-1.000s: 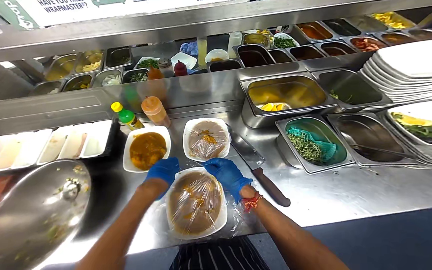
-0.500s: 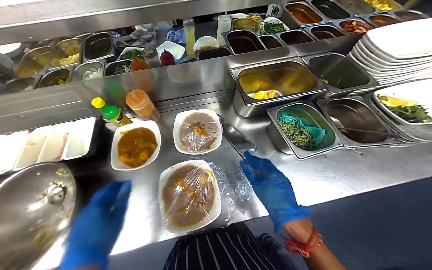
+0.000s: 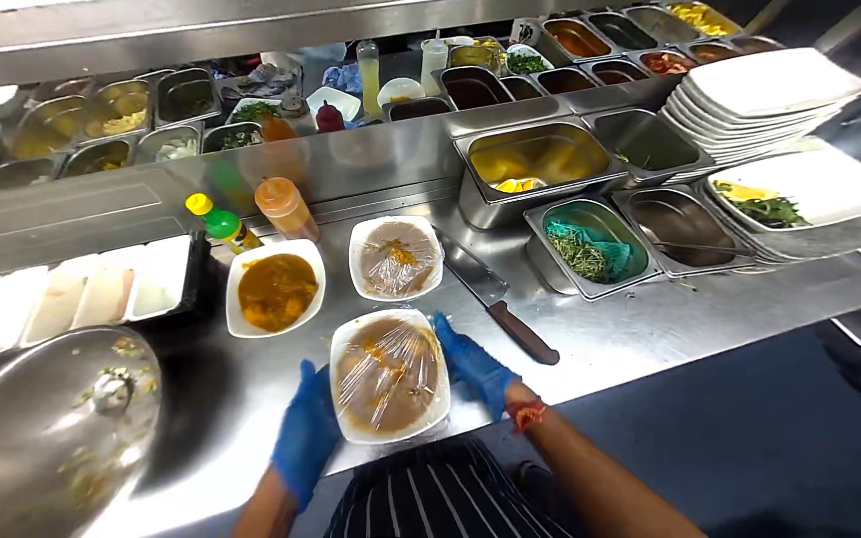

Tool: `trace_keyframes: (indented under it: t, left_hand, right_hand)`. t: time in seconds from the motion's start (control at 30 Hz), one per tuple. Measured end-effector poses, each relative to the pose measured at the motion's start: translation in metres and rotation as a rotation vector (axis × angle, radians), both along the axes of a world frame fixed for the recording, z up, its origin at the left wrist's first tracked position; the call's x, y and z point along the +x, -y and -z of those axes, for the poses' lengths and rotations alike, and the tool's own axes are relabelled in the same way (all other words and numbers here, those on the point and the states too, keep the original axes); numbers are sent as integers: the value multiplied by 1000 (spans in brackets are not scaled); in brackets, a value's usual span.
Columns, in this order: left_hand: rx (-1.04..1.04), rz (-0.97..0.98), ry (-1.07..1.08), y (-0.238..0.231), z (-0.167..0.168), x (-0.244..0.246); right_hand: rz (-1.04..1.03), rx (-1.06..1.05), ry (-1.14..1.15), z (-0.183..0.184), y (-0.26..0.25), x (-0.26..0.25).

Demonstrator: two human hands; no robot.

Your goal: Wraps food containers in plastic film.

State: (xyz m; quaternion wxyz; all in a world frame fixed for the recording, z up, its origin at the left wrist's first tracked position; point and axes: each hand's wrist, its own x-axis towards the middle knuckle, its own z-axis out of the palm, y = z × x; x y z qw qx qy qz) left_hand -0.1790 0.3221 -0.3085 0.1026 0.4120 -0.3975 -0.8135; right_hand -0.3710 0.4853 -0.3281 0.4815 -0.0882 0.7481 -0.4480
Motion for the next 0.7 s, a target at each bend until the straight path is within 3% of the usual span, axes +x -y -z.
trace_keyframes:
  t: [0.07, 0.13, 0.2, 0.3, 0.37, 0.47, 0.6, 0.7]
  left_hand:
    - [-178, 117, 249, 14, 1, 7]
    - [-335, 127, 440, 29, -5, 13]
    - [-400, -3, 365, 33, 4, 18]
    - [-239, -67, 69, 29, 20, -5]
    - [-145, -26, -80, 25, 18, -23]
    - [-121, 112, -81, 27, 14, -26]
    - [-461, 280, 137, 48, 19, -17]
    - [-568, 313, 50, 49, 24, -24]
  right_hand:
    - [39, 36, -52, -7, -10, -10]
    - [233, -5, -286, -11, -25, -9]
    - [395, -125, -384, -8, -30, 3]
    - [335, -212, -229, 0, -11, 27]
    - [301, -251, -144, 5, 7, 34]
    - [289, -275, -131, 13, 7, 28]
    - [733, -231, -330, 0, -32, 53]
    - [782, -36, -175, -17, -52, 112]
